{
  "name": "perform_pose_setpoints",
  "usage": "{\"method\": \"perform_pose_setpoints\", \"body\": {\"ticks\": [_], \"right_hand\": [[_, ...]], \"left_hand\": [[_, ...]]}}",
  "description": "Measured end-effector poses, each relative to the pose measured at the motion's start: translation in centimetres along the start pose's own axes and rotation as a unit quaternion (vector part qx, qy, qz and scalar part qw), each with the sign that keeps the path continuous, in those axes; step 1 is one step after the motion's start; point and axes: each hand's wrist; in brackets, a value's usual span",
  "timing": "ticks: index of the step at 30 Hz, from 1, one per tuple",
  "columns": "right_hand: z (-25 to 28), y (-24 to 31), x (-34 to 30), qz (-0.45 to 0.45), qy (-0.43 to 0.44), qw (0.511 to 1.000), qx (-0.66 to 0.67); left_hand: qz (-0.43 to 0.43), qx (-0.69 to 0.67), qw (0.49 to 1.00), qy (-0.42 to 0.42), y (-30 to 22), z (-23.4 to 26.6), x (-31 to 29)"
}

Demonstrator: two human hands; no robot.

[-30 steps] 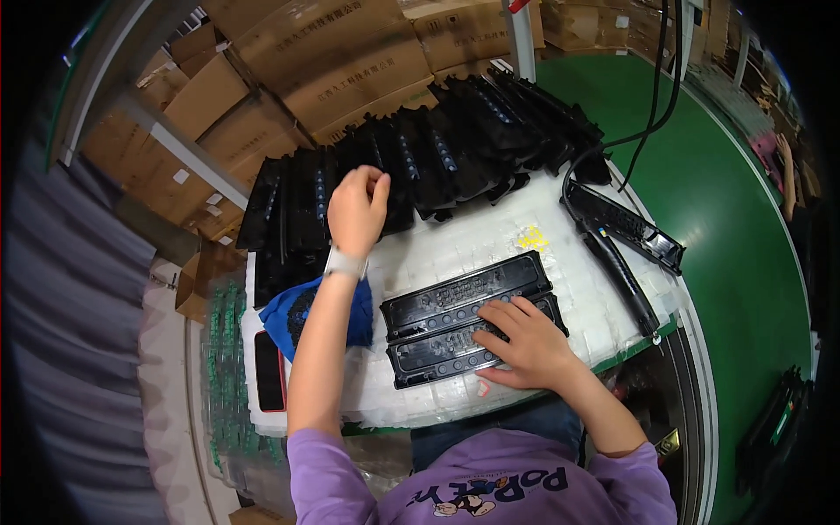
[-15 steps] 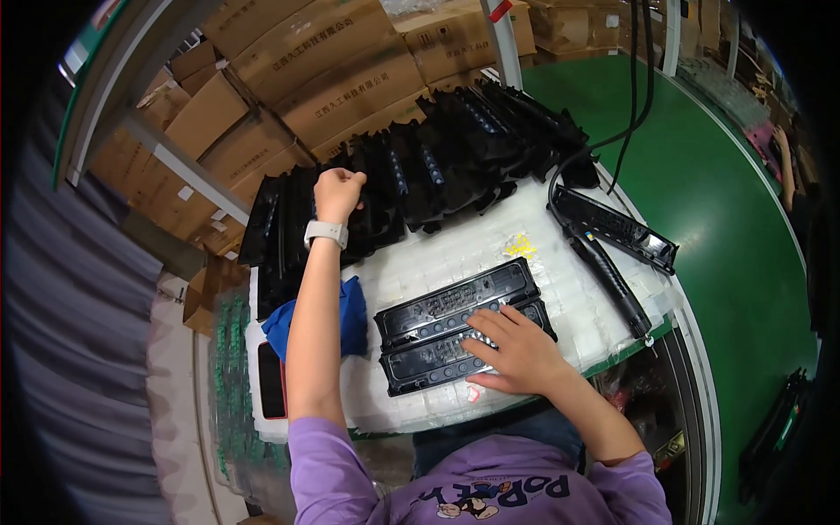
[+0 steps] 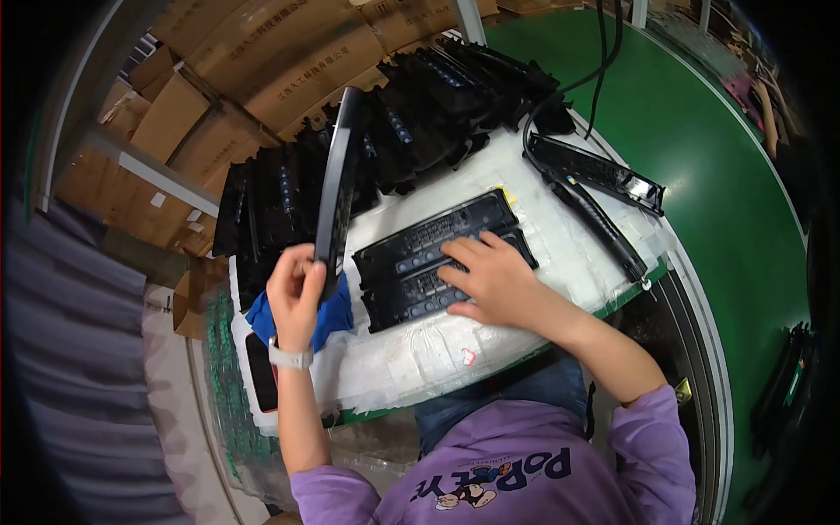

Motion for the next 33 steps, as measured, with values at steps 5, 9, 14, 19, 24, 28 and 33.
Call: {"method": "perform_pose_setpoints", "body": {"ticks": [5, 9, 14, 19, 24, 28, 33], "right_hand": [[2.3, -2.0, 0.6, -0.061, -0.105, 0.987, 0.103], [5.1, -3.3, -3.0, -0.197, -0.329, 0.911, 0.152], [5.1, -0.1, -5.2, -0.227, -0.274, 0.917, 0.179], [4.1, 4.3, -3.8, -0.091, -0.110, 0.982, 0.124], [1.1, 4.6, -2.1, -0.063, -0.004, 0.996, 0.055], [-0.4, 5.2, -1.0, -0.064, 0.011, 0.997, 0.030], [-0.1, 7.0, -0.8, -0.092, 0.019, 0.995, 0.028]], "left_hand": [[-0.186, 0.208, 0.959, 0.043, -2.1, 0.2, -6.2], [-0.270, 0.282, 0.903, 0.181, -3.5, -1.1, -9.7], [-0.337, 0.364, 0.834, 0.241, -1.8, -2.9, -10.7], [-0.343, 0.377, 0.834, 0.211, -1.2, -3.2, -9.4], [-0.258, 0.381, 0.868, 0.188, -0.4, -3.7, -10.0], [-0.198, 0.369, 0.905, 0.071, 0.2, -1.9, -12.1], [-0.124, 0.377, 0.894, -0.206, 2.9, 4.5, -16.5]]}}
Point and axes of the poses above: each hand's wrist, its own x-axis towards the middle knuckle, its own z-axis out of the back of the hand, y = z × x, and after that the axes turned 8 degrees about x, right-handed
